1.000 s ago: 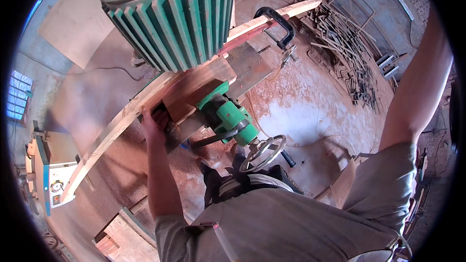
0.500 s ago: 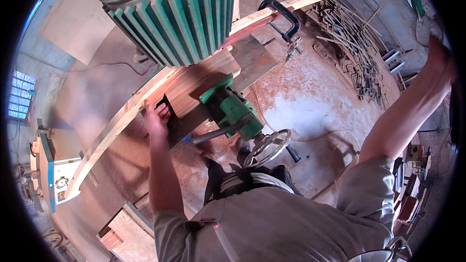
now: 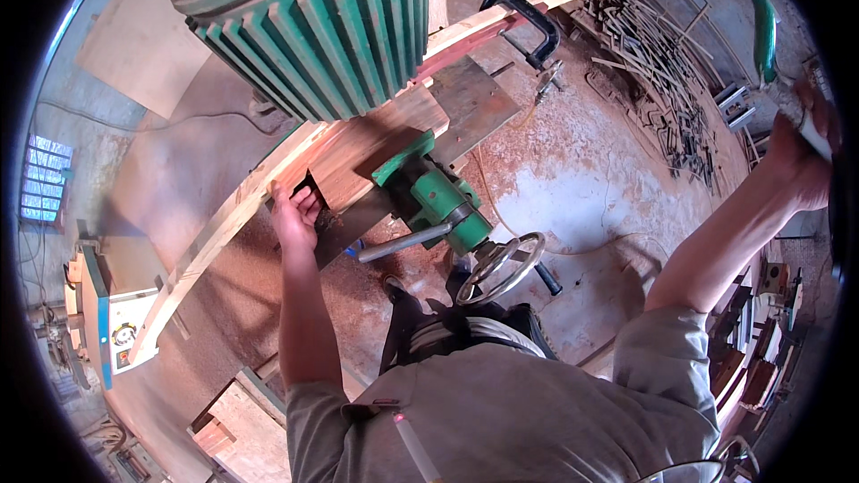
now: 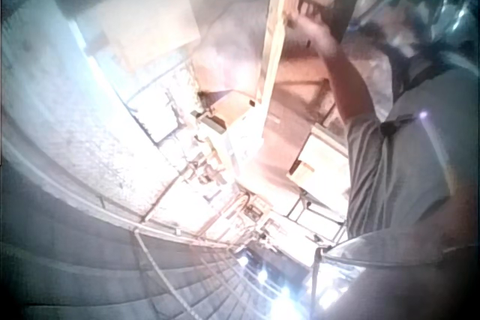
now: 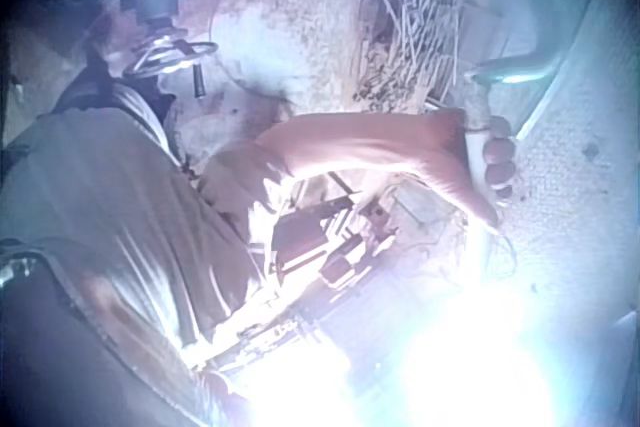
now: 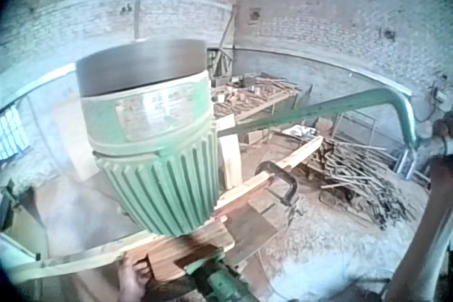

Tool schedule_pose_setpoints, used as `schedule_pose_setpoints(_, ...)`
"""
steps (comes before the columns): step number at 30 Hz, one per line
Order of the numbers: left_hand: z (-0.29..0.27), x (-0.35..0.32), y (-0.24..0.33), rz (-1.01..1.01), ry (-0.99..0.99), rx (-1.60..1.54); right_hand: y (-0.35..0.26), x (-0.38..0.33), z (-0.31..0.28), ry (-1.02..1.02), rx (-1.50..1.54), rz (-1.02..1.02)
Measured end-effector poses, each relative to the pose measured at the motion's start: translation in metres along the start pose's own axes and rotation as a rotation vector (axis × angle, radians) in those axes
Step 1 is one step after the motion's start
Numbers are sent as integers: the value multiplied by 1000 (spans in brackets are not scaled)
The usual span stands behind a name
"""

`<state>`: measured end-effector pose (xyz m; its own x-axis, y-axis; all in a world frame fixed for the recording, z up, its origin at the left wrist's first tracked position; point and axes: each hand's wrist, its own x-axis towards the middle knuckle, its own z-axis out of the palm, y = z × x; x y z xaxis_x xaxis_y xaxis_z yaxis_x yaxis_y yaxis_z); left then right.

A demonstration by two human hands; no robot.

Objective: The person repeatedly feeds thin wooden strips through a green spindle moulder, adjusting the machine's wheel and repositioning the wood between passes. The person stacks the shaped pieces on a nearby workbench.

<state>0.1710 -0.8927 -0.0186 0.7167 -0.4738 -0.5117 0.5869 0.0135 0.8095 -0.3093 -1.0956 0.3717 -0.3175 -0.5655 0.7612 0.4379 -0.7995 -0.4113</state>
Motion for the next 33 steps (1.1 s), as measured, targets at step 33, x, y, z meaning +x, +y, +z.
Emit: schedule_pose_setpoints(33,7,-4,4,-56,-91,-115,-20,-120,-123,-82,213,318)
